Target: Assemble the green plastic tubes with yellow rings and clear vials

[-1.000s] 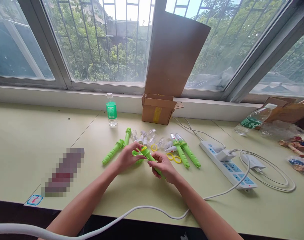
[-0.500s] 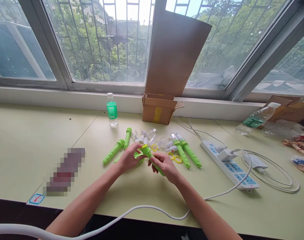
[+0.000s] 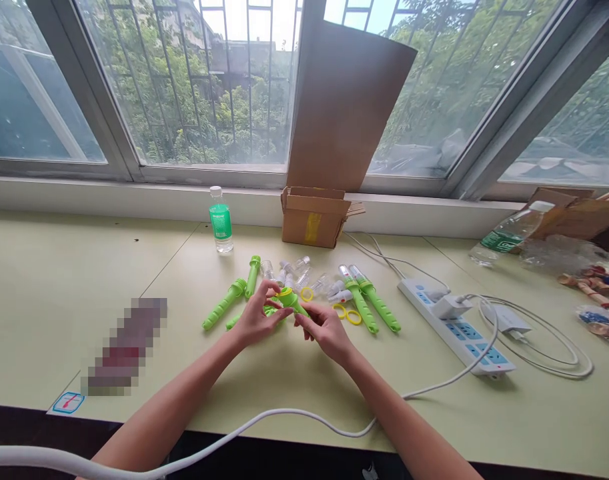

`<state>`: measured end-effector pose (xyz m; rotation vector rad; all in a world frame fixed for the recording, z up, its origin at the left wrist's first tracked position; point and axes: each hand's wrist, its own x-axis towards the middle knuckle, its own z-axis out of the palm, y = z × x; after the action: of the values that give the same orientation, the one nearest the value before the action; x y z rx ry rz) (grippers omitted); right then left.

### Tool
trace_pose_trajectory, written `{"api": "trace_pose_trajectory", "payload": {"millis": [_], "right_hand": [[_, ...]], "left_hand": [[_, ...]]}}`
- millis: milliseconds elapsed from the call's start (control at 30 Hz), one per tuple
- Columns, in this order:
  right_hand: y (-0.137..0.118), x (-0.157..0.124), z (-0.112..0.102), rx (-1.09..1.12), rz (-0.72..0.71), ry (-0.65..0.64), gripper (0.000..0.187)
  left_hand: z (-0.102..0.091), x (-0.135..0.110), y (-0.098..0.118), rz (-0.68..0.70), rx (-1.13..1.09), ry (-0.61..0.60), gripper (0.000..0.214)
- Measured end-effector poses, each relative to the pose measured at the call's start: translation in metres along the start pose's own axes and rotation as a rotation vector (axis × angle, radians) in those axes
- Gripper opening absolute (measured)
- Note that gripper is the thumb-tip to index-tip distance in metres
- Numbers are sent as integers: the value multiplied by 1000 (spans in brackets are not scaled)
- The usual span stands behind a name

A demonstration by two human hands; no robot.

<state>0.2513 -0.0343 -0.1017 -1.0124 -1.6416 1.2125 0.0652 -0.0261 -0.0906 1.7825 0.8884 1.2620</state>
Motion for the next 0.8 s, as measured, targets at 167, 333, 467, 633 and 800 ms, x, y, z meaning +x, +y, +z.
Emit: {"api": "trace_pose_trajectory", "payload": {"millis": [167,333,467,633,800], "right_hand": [[2,-1,-1,-44,-15,12,26],[2,-2,-1,-115,-27,13,27],[0,-2,-1,-171,-52,26,30],[1,-2,1,-203,-52,45,32],[4,-3,3,-247,-75,54,32]], "left_hand": [[-1,0,1,-103,-48,-3,34],[0,1,1,-100,-42,23,31],[2,0,-2,-76,9,53,31],[2,1,-12,-8,50,127,29],[-2,3,-12,56,90,108,32]]}}
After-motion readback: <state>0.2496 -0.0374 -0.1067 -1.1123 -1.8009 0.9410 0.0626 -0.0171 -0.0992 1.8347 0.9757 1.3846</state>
